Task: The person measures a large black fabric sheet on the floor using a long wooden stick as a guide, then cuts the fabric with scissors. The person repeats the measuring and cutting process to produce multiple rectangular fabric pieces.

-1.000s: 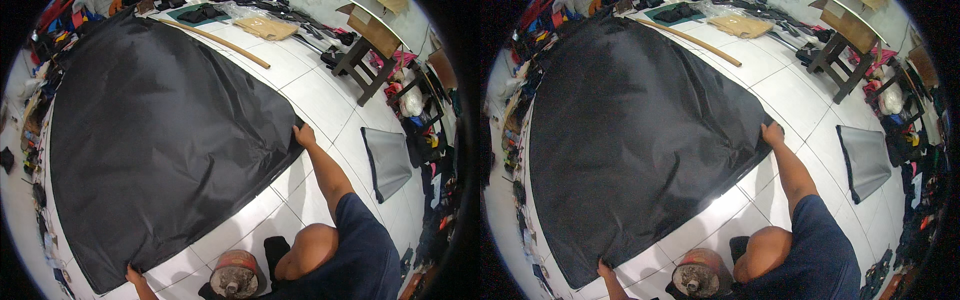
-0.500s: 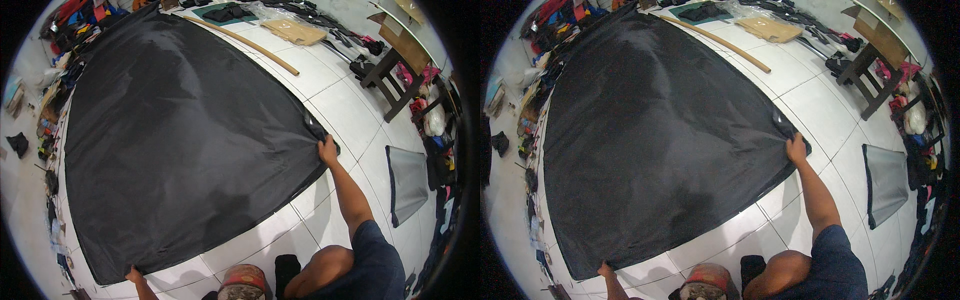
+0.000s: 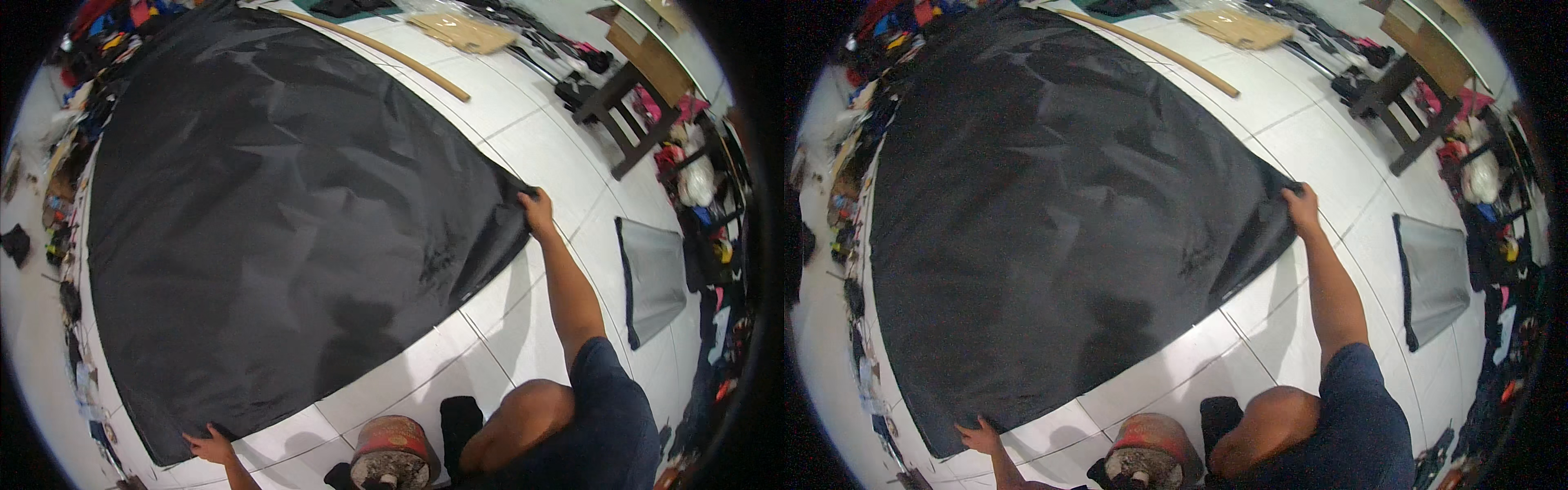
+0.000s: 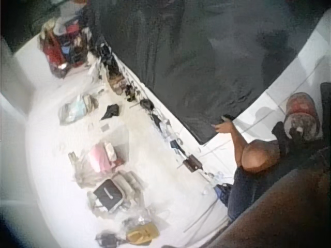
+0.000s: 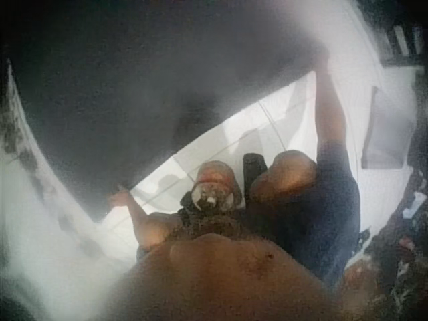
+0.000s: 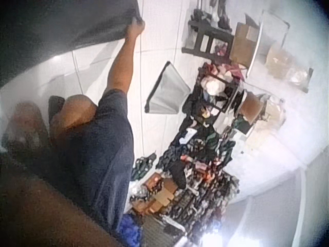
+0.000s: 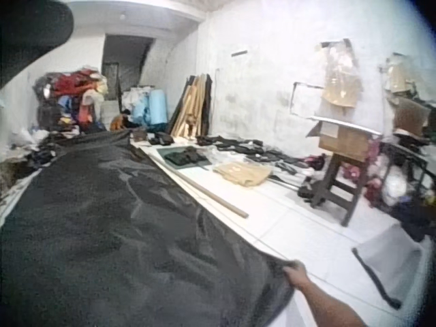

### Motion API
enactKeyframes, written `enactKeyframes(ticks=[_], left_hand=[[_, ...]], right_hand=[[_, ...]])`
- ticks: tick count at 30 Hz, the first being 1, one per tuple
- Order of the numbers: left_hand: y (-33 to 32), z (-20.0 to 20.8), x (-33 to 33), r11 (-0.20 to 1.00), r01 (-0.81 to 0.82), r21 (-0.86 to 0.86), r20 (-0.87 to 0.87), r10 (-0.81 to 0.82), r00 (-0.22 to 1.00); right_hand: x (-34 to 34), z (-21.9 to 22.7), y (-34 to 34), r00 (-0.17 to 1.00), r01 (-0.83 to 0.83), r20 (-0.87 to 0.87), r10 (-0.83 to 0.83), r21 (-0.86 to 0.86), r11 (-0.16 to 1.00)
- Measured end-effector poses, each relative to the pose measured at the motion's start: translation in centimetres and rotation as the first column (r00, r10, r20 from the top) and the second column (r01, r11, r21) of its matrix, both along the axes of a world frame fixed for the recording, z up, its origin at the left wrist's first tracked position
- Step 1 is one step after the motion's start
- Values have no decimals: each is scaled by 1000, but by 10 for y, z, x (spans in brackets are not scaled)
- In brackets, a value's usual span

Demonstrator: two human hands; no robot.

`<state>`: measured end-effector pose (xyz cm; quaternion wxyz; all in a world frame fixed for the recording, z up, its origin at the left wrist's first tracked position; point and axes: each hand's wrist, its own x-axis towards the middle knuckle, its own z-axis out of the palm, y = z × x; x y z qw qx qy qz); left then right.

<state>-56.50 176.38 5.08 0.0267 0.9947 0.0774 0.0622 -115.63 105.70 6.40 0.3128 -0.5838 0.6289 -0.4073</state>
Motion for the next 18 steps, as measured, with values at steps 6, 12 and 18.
enactKeyframes(ticks=[6,12,18], left_hand=[[3,-7,-25,812,583,6,-215,-569,794],[14,-10,-15,838,529,-133,-249,-545,800],[2,-12,-22,838,528,-136,-255,-544,799]], right_hand=[[26,-7,26,830,65,-558,20,132,989],[30,3,29,677,68,-724,134,243,968],[22,-4,30,686,92,-727,27,124,988]])
